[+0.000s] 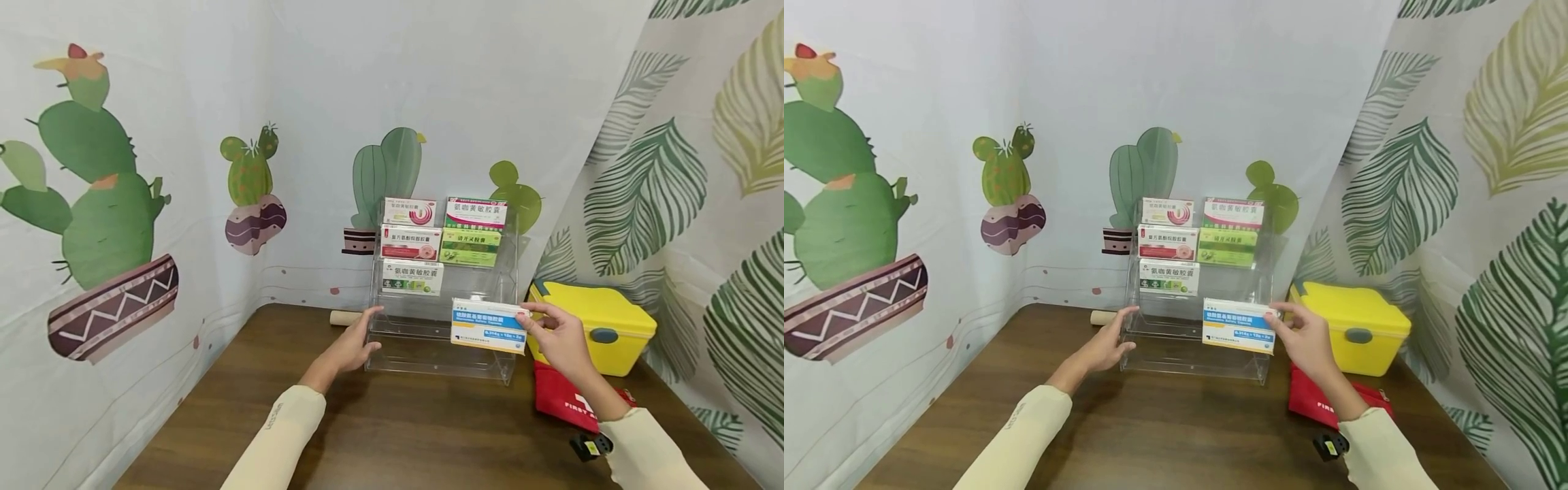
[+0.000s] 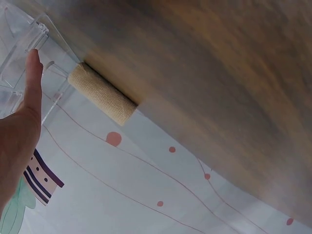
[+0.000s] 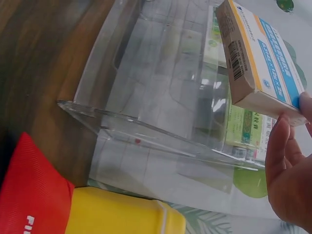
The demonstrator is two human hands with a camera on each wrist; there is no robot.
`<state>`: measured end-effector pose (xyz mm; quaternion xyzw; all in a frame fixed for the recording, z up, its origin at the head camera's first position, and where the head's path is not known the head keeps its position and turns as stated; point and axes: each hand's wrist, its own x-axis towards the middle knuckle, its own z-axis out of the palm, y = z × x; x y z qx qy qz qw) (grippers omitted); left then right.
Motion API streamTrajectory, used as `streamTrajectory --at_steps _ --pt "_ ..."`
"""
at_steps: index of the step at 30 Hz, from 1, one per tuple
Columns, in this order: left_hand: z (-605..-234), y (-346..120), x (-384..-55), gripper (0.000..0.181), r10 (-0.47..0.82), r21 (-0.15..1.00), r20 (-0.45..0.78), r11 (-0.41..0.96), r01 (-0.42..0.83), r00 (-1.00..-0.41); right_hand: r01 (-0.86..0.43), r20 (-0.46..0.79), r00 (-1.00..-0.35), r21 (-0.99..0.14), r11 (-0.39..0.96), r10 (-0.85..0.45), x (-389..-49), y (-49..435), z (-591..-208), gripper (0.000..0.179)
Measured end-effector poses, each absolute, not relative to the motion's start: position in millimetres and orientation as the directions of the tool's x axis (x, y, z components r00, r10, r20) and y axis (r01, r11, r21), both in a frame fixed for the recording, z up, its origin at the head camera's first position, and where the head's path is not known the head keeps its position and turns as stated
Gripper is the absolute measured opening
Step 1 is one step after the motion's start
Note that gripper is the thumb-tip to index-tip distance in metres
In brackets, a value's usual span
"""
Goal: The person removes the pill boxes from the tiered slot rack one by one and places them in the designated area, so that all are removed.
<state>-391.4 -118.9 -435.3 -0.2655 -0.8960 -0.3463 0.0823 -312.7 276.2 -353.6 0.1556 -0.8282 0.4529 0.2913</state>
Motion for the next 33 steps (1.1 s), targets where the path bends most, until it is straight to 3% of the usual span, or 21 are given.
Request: streamTrajectory --at_steps 15,33 --pt "-436 -118 -397 0.076 0.433 0.573 0.338 0.609 0.548 -0.836 -0.493 0.61 -0.791 -0.672 0.552 0.035 -311 281 -373 0.032" --pt "-437 -120 -398 0.078 0.432 0.568 0.332 0.619 0.543 -0.839 -0.436 0.522 -0.853 -0.711 0.551 -0.001 -305 286 -392 0.032"
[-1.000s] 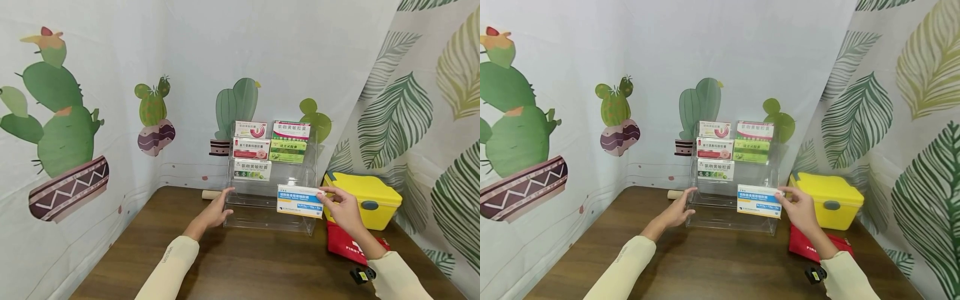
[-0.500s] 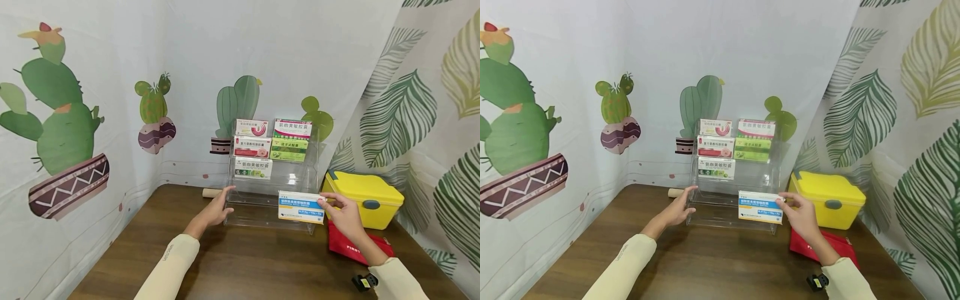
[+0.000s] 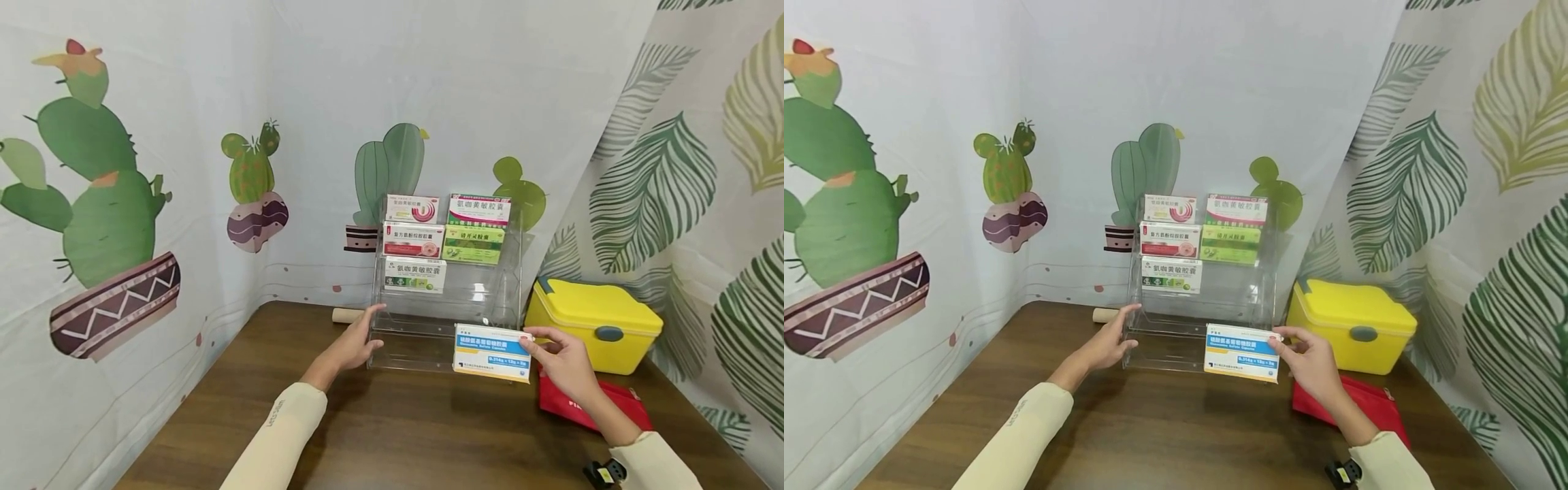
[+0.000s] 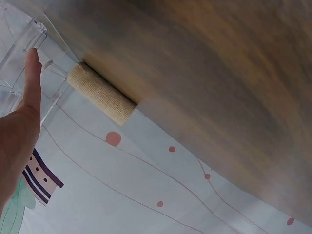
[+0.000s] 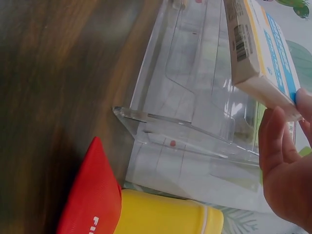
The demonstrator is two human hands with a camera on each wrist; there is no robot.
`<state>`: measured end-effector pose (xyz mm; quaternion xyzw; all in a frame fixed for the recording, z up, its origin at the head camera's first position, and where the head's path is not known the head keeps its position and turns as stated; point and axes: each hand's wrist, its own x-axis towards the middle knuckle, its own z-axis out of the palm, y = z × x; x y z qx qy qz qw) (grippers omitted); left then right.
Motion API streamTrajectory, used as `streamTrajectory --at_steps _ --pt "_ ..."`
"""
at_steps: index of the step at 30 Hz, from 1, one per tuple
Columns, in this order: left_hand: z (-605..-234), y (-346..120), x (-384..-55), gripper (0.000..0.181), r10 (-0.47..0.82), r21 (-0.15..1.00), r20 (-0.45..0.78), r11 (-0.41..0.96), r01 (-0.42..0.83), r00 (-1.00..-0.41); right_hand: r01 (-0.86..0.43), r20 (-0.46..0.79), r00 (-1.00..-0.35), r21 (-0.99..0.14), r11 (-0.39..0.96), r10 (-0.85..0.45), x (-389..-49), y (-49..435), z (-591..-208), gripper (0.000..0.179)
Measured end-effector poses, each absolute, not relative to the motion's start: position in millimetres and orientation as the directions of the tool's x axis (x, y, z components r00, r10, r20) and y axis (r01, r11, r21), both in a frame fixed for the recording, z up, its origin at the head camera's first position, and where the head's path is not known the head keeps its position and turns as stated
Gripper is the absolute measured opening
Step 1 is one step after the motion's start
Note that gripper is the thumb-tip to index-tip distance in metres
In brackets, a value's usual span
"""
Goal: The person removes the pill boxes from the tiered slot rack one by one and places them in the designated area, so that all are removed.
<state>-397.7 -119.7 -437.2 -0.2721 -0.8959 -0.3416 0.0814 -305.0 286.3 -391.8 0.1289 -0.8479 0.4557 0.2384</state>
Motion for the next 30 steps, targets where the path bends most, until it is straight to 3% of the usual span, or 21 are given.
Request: streamTrajectory --at_steps 30 --pt "-438 -120 -398 0.077 0.426 0.567 0.338 0.619 0.543 -0.839 -0.356 0.411 -0.91 -0.724 0.59 -0.045 -309 292 -420 0.033"
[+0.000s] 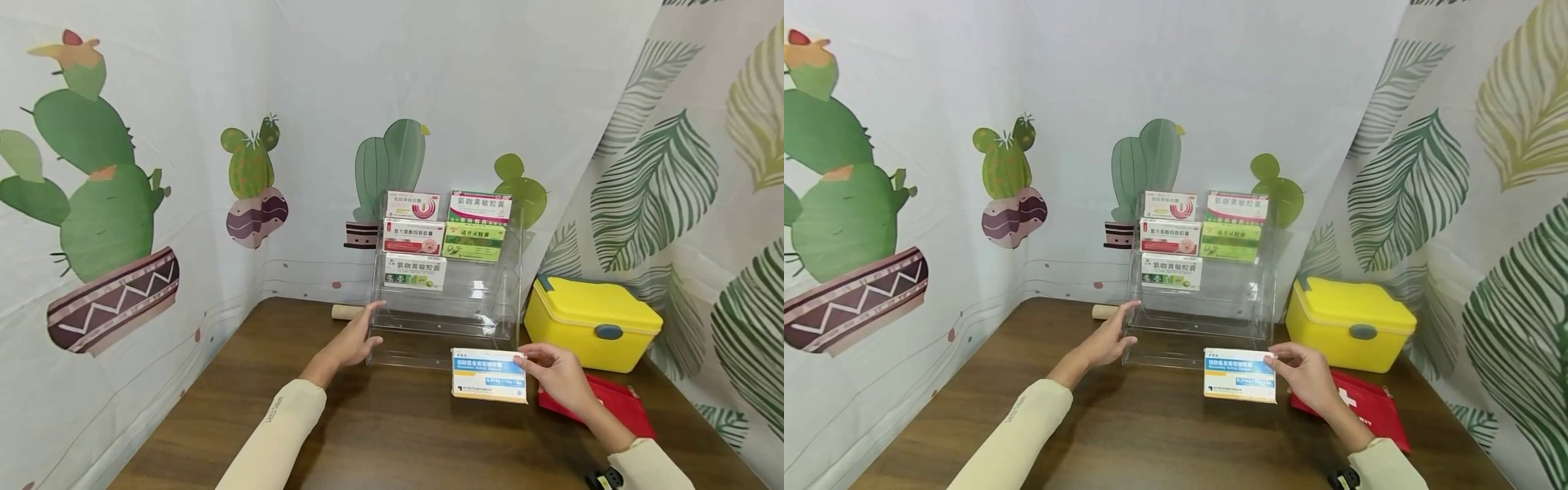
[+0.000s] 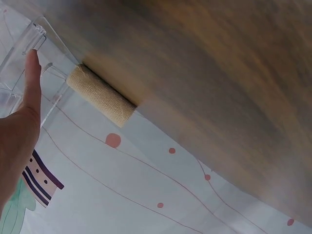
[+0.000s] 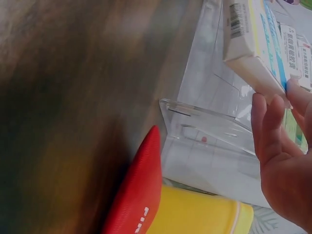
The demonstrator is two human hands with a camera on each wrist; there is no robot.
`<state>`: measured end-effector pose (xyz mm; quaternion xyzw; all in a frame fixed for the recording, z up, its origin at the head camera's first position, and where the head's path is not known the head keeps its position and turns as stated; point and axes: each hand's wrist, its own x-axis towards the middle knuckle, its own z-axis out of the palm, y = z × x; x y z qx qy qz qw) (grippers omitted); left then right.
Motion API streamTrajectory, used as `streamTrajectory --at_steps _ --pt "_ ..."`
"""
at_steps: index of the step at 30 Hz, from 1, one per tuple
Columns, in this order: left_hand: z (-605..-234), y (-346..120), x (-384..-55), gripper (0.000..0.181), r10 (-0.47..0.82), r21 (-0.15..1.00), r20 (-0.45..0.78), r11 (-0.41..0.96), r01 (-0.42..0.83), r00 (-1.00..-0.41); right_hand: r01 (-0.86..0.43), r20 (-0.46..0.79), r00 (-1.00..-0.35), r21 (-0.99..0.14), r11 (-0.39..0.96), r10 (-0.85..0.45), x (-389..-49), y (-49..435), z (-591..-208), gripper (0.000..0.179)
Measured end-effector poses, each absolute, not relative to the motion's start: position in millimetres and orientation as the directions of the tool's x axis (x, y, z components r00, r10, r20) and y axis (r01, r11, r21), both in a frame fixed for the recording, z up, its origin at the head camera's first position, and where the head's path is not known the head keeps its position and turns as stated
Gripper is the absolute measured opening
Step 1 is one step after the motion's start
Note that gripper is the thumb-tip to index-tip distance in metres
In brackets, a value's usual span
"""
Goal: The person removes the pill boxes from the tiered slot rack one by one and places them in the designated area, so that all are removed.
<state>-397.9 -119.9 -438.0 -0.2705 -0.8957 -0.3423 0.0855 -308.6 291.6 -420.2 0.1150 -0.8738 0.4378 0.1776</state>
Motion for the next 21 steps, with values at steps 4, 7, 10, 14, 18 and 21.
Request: streamTrajectory --at_steps 4,7,10,14,18,21 --pt "-436 -119 -398 0.077 0.422 0.567 0.329 0.627 0.534 -0.845 -0.344 0.388 -0.92 -0.722 0.6 -0.059 -311 293 -421 0.032" --pt "-435 -119 -398 0.077 0.419 0.567 0.331 0.628 0.533 -0.846 -0.328 0.365 -0.929 -0.725 0.606 -0.065 -312 294 -423 0.033" --pt "-436 -118 -398 0.077 0.423 0.562 0.344 0.622 0.545 -0.838 -0.315 0.346 -0.936 -0.73 0.606 -0.069 -313 295 -424 0.031" --pt "-438 -118 -397 0.077 0.426 0.558 0.338 0.628 0.543 -0.839 -0.303 0.326 -0.942 -0.734 0.607 -0.076 -314 298 -428 0.03" --pt "-439 -118 -397 0.078 0.421 0.564 0.324 0.633 0.53 -0.847 -0.302 0.317 -0.944 -0.727 0.617 -0.089 -316 299 -432 0.027" --pt "-439 -119 -395 0.078 0.423 0.567 0.325 0.629 0.533 -0.846 -0.298 0.311 -0.946 -0.726 0.619 -0.09 -316 299 -434 0.023"
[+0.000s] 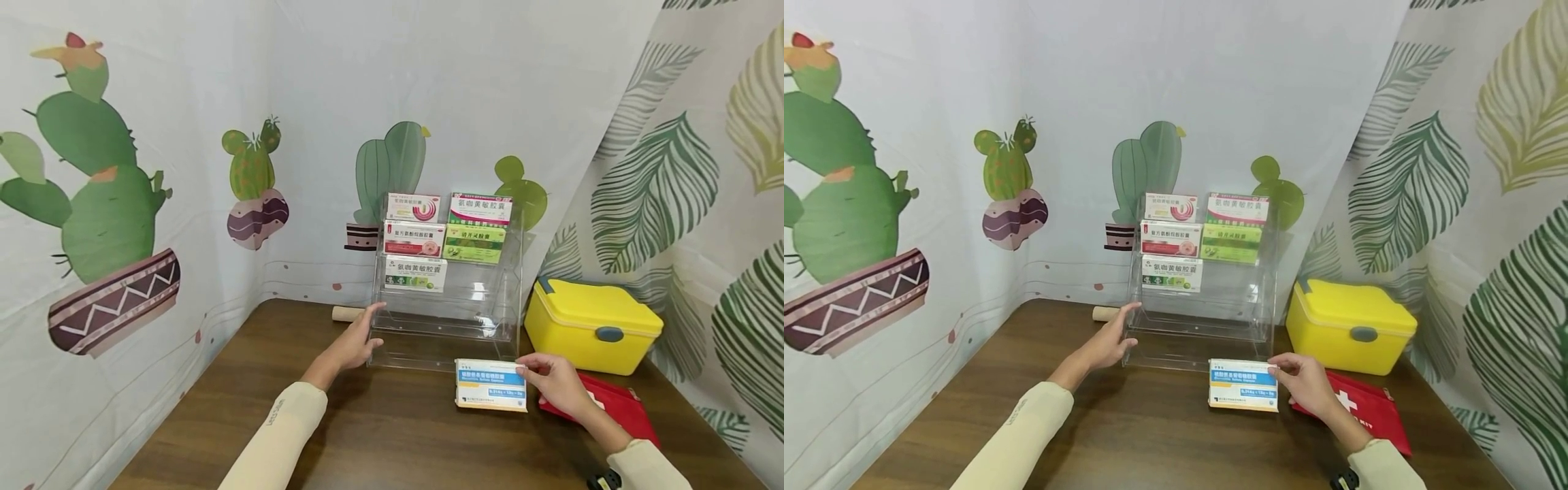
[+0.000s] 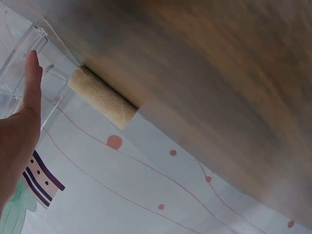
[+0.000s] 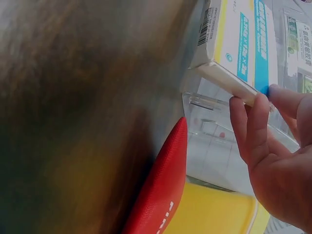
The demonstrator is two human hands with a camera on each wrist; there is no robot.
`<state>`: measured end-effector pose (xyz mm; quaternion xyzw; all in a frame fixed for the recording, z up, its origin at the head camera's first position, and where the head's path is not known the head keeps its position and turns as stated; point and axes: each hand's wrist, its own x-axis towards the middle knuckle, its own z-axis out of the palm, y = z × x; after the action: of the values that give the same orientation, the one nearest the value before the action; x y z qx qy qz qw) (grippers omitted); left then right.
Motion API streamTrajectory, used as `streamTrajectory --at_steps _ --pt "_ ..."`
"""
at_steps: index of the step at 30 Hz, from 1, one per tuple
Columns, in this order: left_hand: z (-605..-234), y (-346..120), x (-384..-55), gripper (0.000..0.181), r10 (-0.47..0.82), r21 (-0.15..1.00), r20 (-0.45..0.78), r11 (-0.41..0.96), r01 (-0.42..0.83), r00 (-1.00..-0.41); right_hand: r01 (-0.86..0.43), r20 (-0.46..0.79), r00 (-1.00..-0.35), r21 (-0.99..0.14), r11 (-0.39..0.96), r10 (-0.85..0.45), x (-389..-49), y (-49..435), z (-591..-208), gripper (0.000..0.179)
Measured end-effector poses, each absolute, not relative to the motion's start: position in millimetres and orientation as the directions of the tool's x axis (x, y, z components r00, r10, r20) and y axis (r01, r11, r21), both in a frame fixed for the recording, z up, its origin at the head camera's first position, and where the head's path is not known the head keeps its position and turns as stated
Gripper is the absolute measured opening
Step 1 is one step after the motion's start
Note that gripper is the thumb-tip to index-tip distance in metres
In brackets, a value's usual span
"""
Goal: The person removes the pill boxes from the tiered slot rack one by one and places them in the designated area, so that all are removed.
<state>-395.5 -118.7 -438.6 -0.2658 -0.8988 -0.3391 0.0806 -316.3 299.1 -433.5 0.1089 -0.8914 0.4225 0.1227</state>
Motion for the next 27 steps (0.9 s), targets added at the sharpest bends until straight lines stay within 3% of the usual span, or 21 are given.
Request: streamTrajectory --at_steps 27 --pt "-438.2 -117.3 -392.8 0.077 0.403 0.586 0.308 0.633 0.506 -0.862 -0.241 0.173 -0.97 -0.769 0.592 -0.17 -317.0 302.2 -438.2 0.025"
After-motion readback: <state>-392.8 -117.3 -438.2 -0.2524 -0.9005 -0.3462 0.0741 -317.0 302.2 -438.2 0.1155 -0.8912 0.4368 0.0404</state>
